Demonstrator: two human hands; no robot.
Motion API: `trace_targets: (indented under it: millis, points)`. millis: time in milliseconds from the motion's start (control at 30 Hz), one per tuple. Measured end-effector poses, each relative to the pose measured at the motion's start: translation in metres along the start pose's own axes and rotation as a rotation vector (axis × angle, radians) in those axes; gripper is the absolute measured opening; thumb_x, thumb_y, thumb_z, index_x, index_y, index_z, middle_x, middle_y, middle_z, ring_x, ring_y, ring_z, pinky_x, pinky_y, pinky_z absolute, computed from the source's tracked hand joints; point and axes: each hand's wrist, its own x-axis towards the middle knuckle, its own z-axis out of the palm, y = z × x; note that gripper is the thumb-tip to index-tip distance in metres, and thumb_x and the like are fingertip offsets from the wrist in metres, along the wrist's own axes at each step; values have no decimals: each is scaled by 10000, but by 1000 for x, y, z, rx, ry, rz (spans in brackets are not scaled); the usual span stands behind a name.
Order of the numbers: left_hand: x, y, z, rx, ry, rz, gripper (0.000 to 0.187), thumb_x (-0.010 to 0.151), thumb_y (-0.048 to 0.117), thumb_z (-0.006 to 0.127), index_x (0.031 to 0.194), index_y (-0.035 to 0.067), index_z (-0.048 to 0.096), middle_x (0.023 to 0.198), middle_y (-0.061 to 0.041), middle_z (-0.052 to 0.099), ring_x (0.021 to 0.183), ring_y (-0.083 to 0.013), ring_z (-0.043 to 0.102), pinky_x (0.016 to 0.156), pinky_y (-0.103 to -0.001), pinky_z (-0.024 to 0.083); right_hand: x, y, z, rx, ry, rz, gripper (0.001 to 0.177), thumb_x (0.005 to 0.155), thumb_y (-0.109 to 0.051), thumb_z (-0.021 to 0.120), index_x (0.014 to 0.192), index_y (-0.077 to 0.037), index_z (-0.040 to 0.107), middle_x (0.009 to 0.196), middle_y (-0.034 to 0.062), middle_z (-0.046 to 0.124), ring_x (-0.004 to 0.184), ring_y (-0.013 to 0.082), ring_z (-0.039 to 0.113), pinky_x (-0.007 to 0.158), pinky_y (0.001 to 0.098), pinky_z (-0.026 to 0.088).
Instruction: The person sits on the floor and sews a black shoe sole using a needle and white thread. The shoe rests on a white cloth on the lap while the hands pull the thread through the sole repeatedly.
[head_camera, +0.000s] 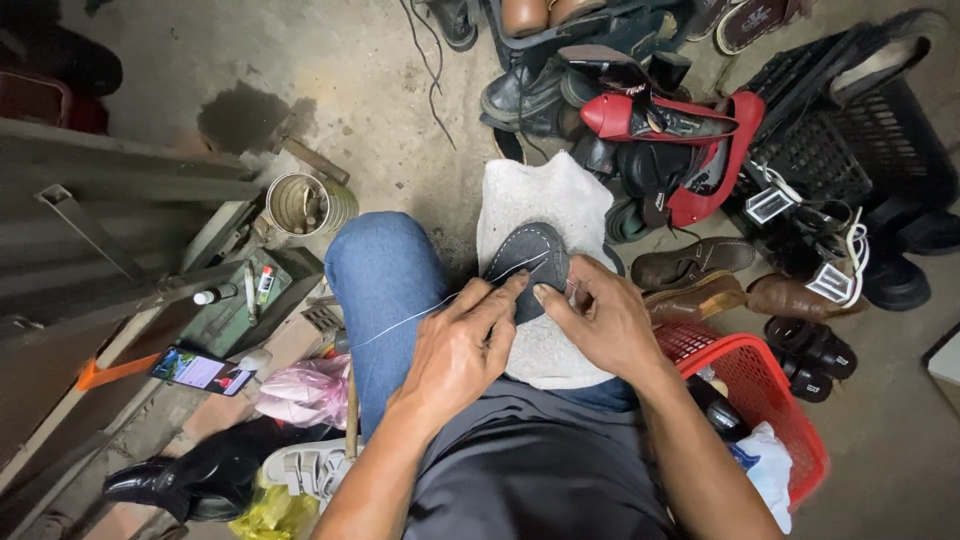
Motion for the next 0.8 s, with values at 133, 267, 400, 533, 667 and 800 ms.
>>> trace_targets:
  millis: [133,267,400,533,667,800]
  points:
    - [4,-2,-8,26,-33,2,288,945,161,579,1162,174,769,796,-48,646,607,-286,685,488,-381,556,0,-9,0,-26,13,-8,361,883,-351,768,753,-51,613,608,185,612,599,357,661,540,427,517]
    - [14,-9,-25,56,-98,52,282,946,146,583,1127,174,797,777,-65,674,580,-289,684,473,-379,550,3,-19,6,-129,21,-44,419,883,-434,749,730,-80,586,615,167,621,629,377,687,533,466,509]
    - [23,-21,-40,201,-149,110,272,933,211,587,1094,248,803,785,-33,657,610,-315,682,504,-407,558,7,-19,19,-260,89,-265,371,923,-407,702,762,-101,566,639,102,567,643,315,688,540,405,541]
    - [37,-22,-46,253,-185,132,249,927,194,587,1036,207,811,761,-59,667,582,-340,671,486,-429,547,12,-23,30,-286,129,-341,334,936,-382,682,792,-100,576,679,101,562,666,317,683,548,403,537]
    - [43,-25,-36,321,-220,137,228,883,177,625,986,206,826,761,-23,686,540,-286,667,473,-387,526,13,-22,38,-338,123,-383,302,918,-371,667,855,-80,622,754,104,612,724,346,697,580,454,543]
    - [36,-29,-46,204,-201,115,248,945,172,571,1050,229,789,727,-14,613,624,-279,671,540,-365,544,7,-36,22,-279,65,-448,325,940,-377,676,839,-74,618,766,131,624,739,350,712,597,418,558]
